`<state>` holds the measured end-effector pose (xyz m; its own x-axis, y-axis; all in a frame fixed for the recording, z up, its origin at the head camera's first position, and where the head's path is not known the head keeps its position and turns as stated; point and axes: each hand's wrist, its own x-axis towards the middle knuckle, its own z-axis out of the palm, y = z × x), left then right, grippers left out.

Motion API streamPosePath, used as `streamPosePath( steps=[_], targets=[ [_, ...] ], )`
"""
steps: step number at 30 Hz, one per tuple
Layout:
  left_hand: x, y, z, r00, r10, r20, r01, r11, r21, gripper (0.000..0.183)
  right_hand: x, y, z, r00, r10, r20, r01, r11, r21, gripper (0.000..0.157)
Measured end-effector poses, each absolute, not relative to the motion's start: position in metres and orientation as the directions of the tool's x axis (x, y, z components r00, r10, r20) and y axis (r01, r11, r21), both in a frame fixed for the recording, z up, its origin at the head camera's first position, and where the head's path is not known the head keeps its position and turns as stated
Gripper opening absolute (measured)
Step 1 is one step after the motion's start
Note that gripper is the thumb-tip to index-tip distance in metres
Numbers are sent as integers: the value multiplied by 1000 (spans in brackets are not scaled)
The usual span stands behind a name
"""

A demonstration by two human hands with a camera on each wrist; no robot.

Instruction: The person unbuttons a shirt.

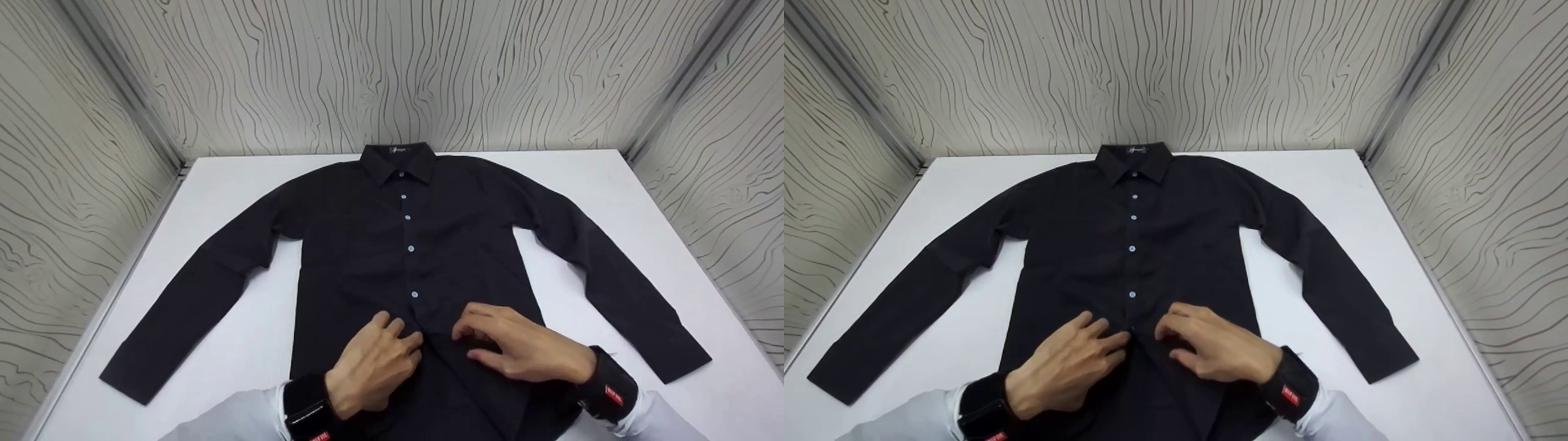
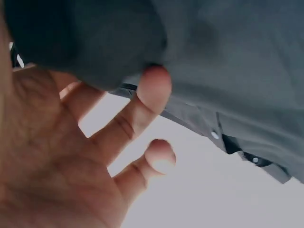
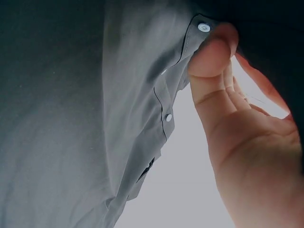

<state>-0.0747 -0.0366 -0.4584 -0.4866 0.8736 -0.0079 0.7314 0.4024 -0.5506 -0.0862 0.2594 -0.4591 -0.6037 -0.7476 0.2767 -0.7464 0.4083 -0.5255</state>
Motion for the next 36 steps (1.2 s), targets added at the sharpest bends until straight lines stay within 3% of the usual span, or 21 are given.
streamPosePath(
  steps=[4,6,9,12,14,18,22,26,27,31,36],
  targets=[
    [-78,-36,-452,-440,897,-35,810,380,-447,39,-88,257,-460,-587,-756,289,-763,398,-510,33],
    [-86,-40,-447,-405,913,-40,888,383,-256,31,-90,257,-460,-575,-764,294,-772,387,-503,33],
    [-103,-50,-439,-376,926,-30,912,376,161,34,-92,257,-461,-566,-773,287,-774,380,-506,32],
    [-123,-62,-438,-399,917,21,755,315,574,51,-93,258,-461,-566,-772,288,-773,377,-510,31],
    [-133,-69,-442,-438,898,51,583,240,776,57,-93,258,-462,-559,-770,306,-782,367,-504,28],
    [-142,-80,-457,-509,859,57,282,104,954,60,-91,252,-463,-543,-775,324,-799,357,-483,27],
    [-140,-83,-470,-560,829,16,256,154,954,48,-91,244,-463,-549,-800,242,-782,389,-487,26],
    [-130,-83,-477,-621,784,1,442,349,826,12,-91,241,-463,-559,-806,198,-769,414,-487,26],
    [-126,-82,-477,-635,773,-2,489,404,773,11,-91,241,-463,-559,-804,202,-771,415,-484,26],
    [-114,-78,-478,-676,737,7,624,568,537,39,-91,242,-465,-563,-792,237,-779,411,-474,26],
    [-100,-80,-472,-662,749,22,733,640,229,46,-92,243,-465,-573,-778,259,-780,420,-465,26]
  ],
)
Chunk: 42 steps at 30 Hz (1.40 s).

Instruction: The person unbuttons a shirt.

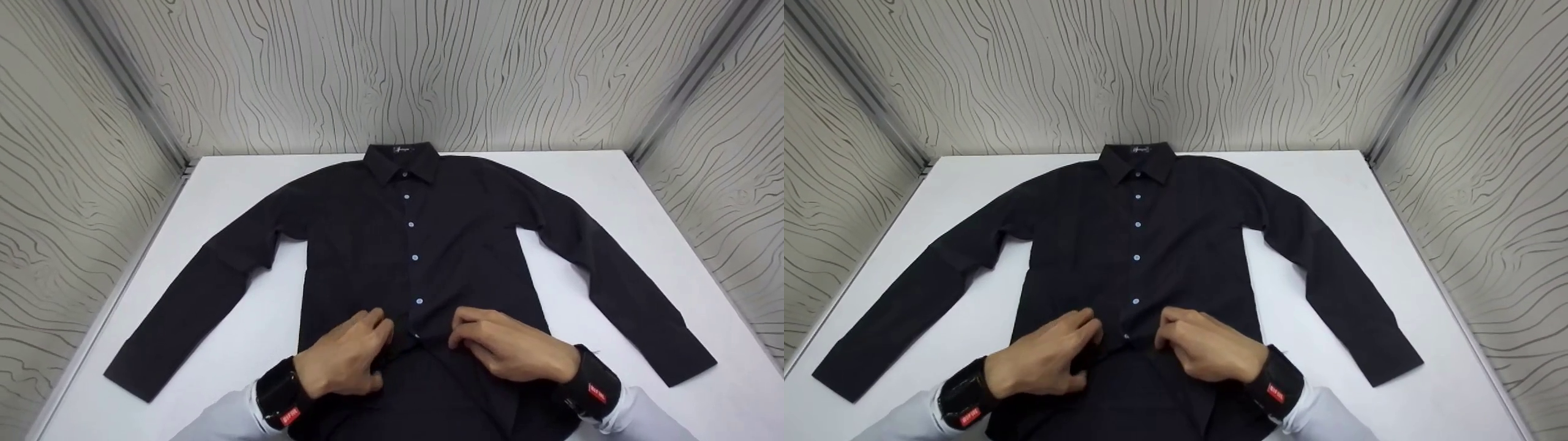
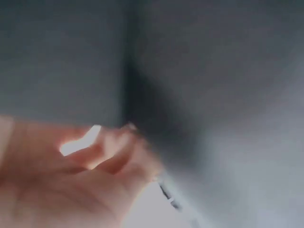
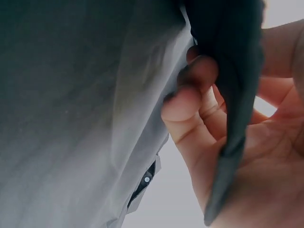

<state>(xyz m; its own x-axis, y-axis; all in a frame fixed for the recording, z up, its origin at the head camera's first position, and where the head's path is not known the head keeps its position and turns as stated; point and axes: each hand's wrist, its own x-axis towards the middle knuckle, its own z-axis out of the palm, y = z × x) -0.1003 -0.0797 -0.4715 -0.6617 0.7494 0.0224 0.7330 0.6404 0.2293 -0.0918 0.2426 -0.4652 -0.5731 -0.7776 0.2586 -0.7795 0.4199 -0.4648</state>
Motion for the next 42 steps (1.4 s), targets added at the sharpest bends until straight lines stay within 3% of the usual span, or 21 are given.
streamPosePath(
  steps=[3,5,10,13,20,25,29,32,35,38,40,42],
  targets=[
    [-94,-84,-463,-620,784,19,782,616,93,42,-91,244,-465,-583,-772,252,-773,432,-464,25],
    [-92,-88,-455,-617,787,-10,784,616,79,38,-91,246,-465,-590,-769,244,-766,439,-469,25],
    [-91,-107,-433,-654,736,-174,718,677,163,40,-92,251,-464,-608,-763,219,-748,458,-480,26],
    [-95,-121,-420,-630,742,-227,695,670,261,33,-92,254,-462,-616,-757,217,-744,467,-478,26],
    [-108,-141,-399,-492,863,-116,706,473,527,7,-93,260,-461,-608,-761,227,-749,456,-480,25],
    [-103,-130,-399,-315,948,45,742,216,635,14,-95,264,-455,-562,-790,244,-769,391,-506,27],
    [-92,-102,-408,-208,972,106,742,86,665,22,-97,270,-443,-522,-809,270,-751,286,-595,25],
    [-82,-77,-422,-161,980,117,767,50,640,25,-95,274,-433,-543,-793,276,-703,250,-666,23],
    [-78,-58,-433,-79,994,79,777,12,629,24,-90,274,-427,-568,-778,268,-668,246,-703,23],
    [-84,-53,-439,-2,1000,26,748,-16,663,23,-83,268,-427,-532,-799,281,-691,218,-689,23],
    [-95,-58,-440,-10,999,38,738,-18,675,24,-79,261,-430,-478,-827,296,-728,185,-660,23],
    [-109,-68,-441,-124,987,102,745,25,666,24,-74,253,-433,-433,-855,286,-750,166,-640,22]
  ],
)
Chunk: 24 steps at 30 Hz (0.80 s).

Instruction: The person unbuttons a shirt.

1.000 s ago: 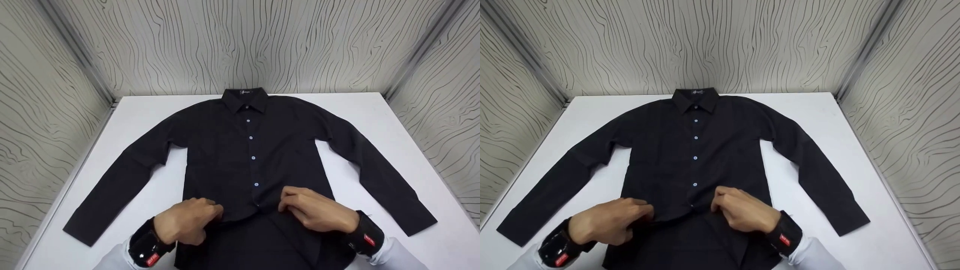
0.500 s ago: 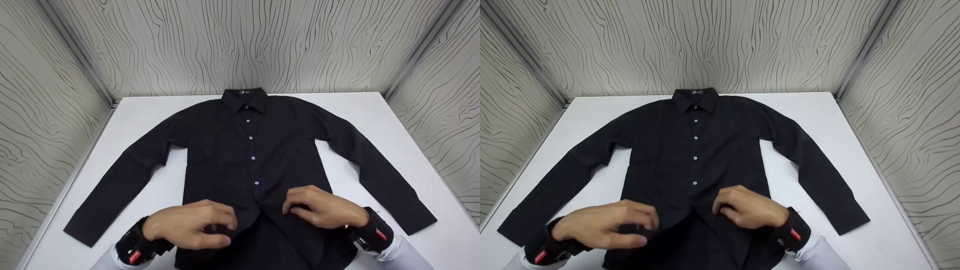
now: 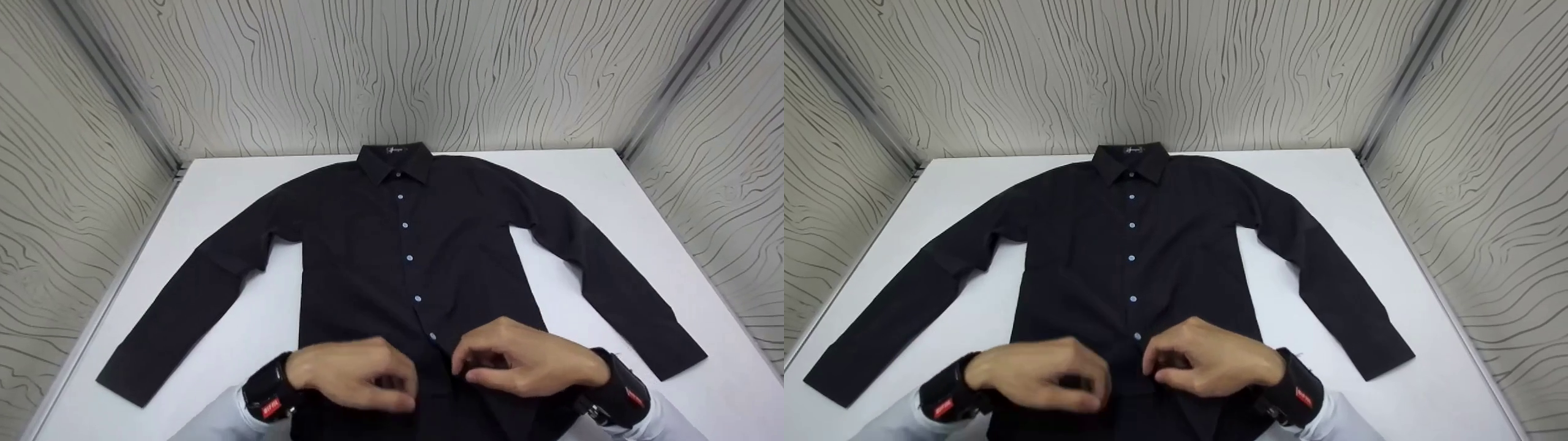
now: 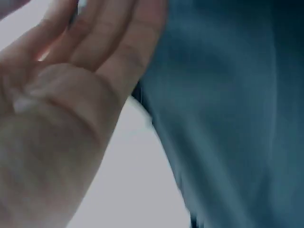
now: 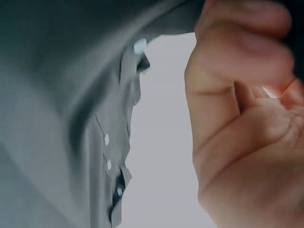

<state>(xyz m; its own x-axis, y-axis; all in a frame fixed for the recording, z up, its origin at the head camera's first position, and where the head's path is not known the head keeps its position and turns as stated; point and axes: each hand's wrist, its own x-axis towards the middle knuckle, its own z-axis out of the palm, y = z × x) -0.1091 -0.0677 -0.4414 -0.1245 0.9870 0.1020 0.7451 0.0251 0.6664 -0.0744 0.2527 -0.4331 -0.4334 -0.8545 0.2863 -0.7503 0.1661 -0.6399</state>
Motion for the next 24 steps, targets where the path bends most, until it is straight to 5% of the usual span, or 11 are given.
streamPosePath(
  steps=[5,8,13,18,20,24],
  targets=[
    [-148,-97,-464,-523,789,322,812,347,470,13,-69,233,-440,-359,-920,155,-718,166,-676,23],
    [-147,-109,-456,-653,710,262,747,547,378,16,-76,232,-445,-412,-903,120,-702,231,-674,27],
    [-152,-120,-462,-737,675,-13,601,665,443,70,-106,246,-459,-661,-727,187,-716,535,-449,25],
    [-152,-129,-467,-766,617,-182,486,740,464,126,-135,269,-475,-806,-579,121,-584,745,-324,49],
    [-147,-131,-468,-746,654,-127,544,708,452,120,-140,279,-478,-828,-557,61,-543,772,-329,56],
    [-129,-129,-459,-644,765,19,697,576,427,65,-145,290,-478,-845,-535,1,-504,796,-334,60]
  ],
)
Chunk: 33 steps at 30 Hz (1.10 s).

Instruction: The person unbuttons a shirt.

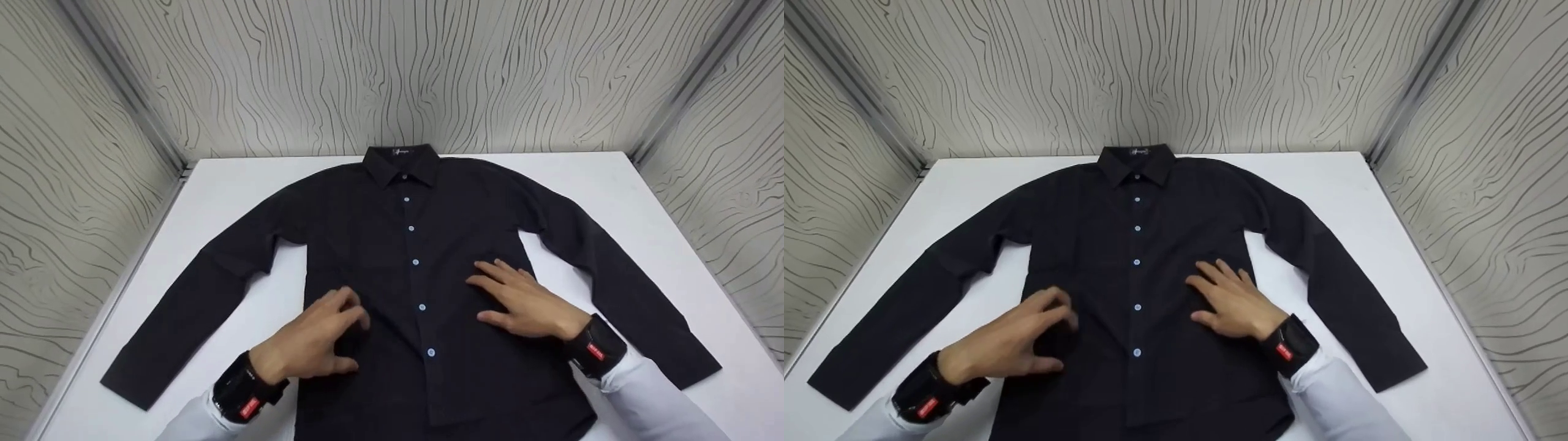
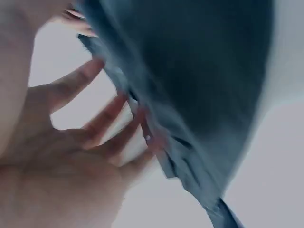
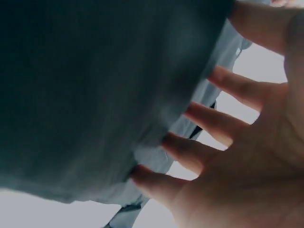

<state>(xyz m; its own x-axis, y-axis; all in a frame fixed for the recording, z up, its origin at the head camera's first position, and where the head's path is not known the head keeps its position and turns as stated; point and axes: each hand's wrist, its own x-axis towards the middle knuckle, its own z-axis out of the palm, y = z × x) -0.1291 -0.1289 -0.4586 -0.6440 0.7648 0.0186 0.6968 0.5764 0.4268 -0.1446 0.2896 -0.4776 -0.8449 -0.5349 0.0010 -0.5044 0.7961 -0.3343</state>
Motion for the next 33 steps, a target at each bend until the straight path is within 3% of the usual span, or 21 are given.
streamPosePath(
  steps=[2,5,9,14,19,23,28,33],
  targets=[
    [-118,-127,-455,-574,819,-4,740,521,426,49,-147,291,-478,-852,-523,-7,-491,805,-334,61],
    [-106,-123,-454,-494,854,-160,738,510,443,51,-154,294,-477,-866,-500,-22,-464,819,-337,64],
    [-95,-119,-459,-472,838,-274,756,544,365,56,-162,299,-477,-881,-470,-49,-425,834,-352,66],
    [-88,-122,-462,-478,842,-251,784,538,311,47,-164,300,-478,-887,-458,-64,-408,840,-358,66],
    [-81,-127,-464,-471,851,-232,811,521,264,53,-162,297,-478,-888,-456,-56,-409,840,-357,65],
    [-77,-129,-464,-465,854,-234,826,514,234,46,-160,295,-478,-890,-453,-45,-410,841,-353,64],
    [-75,-135,-465,-438,876,-199,833,480,277,33,-158,295,-479,-890,-454,-35,-416,842,-344,63],
    [-79,-144,-466,-362,930,-65,853,358,379,19,-155,295,-480,-891,-452,-30,-415,840,-349,63]
  ],
)
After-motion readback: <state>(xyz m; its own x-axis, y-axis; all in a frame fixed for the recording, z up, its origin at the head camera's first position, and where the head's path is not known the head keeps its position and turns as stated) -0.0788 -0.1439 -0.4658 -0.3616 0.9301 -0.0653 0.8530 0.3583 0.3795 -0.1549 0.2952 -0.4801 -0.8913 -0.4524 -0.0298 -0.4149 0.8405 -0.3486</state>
